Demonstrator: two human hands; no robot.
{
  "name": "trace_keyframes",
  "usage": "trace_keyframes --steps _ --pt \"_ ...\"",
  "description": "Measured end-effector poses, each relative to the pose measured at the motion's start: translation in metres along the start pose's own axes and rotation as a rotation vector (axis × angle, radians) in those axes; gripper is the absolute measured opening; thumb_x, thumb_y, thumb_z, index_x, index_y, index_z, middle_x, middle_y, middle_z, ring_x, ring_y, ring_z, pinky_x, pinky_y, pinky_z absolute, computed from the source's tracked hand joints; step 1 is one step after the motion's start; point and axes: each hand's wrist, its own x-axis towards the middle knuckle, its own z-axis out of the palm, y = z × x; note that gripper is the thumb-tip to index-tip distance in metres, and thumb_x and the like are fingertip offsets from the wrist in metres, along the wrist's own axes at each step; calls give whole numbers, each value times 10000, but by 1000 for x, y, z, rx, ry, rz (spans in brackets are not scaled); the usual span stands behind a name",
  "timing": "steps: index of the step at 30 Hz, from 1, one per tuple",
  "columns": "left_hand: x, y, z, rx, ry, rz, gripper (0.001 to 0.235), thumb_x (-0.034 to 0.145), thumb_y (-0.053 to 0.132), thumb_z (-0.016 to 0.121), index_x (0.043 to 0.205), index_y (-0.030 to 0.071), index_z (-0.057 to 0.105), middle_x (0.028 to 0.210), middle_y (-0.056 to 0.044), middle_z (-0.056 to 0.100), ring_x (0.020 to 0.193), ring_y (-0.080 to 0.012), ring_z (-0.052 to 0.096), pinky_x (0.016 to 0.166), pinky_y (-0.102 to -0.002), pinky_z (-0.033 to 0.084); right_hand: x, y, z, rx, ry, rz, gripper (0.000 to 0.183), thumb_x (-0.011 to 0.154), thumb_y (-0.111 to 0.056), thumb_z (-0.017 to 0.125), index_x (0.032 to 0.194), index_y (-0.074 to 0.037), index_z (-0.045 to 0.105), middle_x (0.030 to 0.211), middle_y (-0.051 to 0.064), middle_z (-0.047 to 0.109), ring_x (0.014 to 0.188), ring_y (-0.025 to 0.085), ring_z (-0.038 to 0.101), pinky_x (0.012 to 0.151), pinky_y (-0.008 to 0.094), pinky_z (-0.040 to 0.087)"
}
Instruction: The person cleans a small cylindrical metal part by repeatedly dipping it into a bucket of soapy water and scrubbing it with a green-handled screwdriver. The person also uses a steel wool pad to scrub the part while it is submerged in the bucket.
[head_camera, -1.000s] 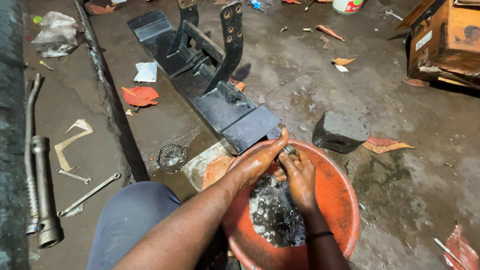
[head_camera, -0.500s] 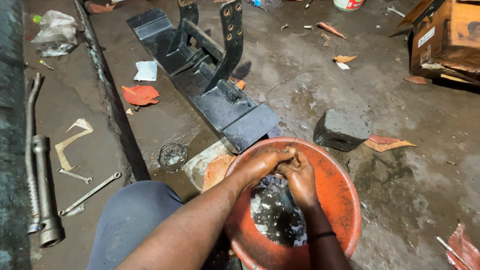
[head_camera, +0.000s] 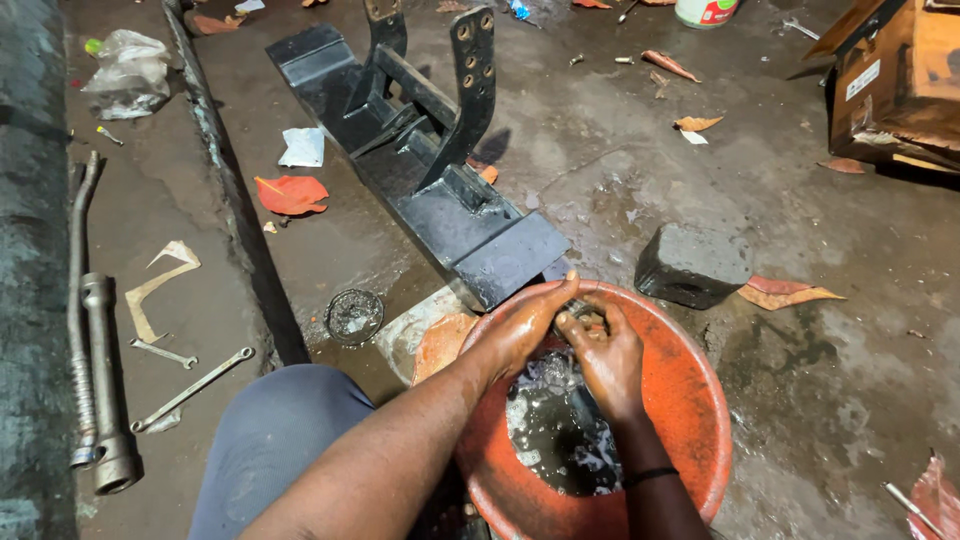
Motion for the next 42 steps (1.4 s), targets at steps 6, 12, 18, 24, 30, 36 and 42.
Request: trace_keyframes --steps 6,12,18,24,30,36,42 --pt "-7 12 4 -92 -28 -124 461 971 526 551 1182 141 690 992 -17 727 854 -112 688 692 -271 562 8 2 11 578 -86 170 438 904 -114 694 1309 11 581 899 65 605 698 153 635 581 314 586" --pt "-6 12 5 -110 -69 -104 455 1021 532 598 1146 101 670 984 -29 693 813 -134 656 663 -312 529 8 16 5 541 -122 25 397 906 -81 675 1291 -23 594 897 44 644 691 132 627 567 279 560" --pt "-10 16 9 236 -46 -215 603 996 678 414 1262 220 702 1131 38 716 1024 -34 641 810 -207 465 9 10 -4 512 -94 296 388 988 -242 619 1256 35 577 854 111 624 667 190 670 635 326 638" --pt "-11 17 11 49 -57 -146 573 970 622 516 1249 135 630 1132 -61 668 1000 -138 667 800 -329 557 9 31 7 537 -134 30 533 871 -137 681 1370 -123 493 984 43 633 850 126 667 739 337 601" --pt "-10 18 7 105 -54 -62 687 942 671 521 1306 103 651 1101 -64 696 974 -124 653 877 -303 553 19 46 11 880 -151 343 398 961 -205 650 1278 8 537 958 114 638 802 241 634 700 400 593" --pt "0 8 -2 143 -19 -90 806 975 727 454 1317 21 641 1120 -77 697 1013 -136 669 920 -311 544 6 25 5 464 -188 -97 731 757 59 747 1430 -24 472 1103 43 649 936 114 649 812 280 576" --pt "-8 19 3 41 -60 -95 772 983 697 428 1365 60 636 1090 -77 693 971 -155 651 853 -304 536 0 24 5 344 -132 -210 671 820 -15 808 1425 54 526 1072 117 703 921 150 662 822 282 588"
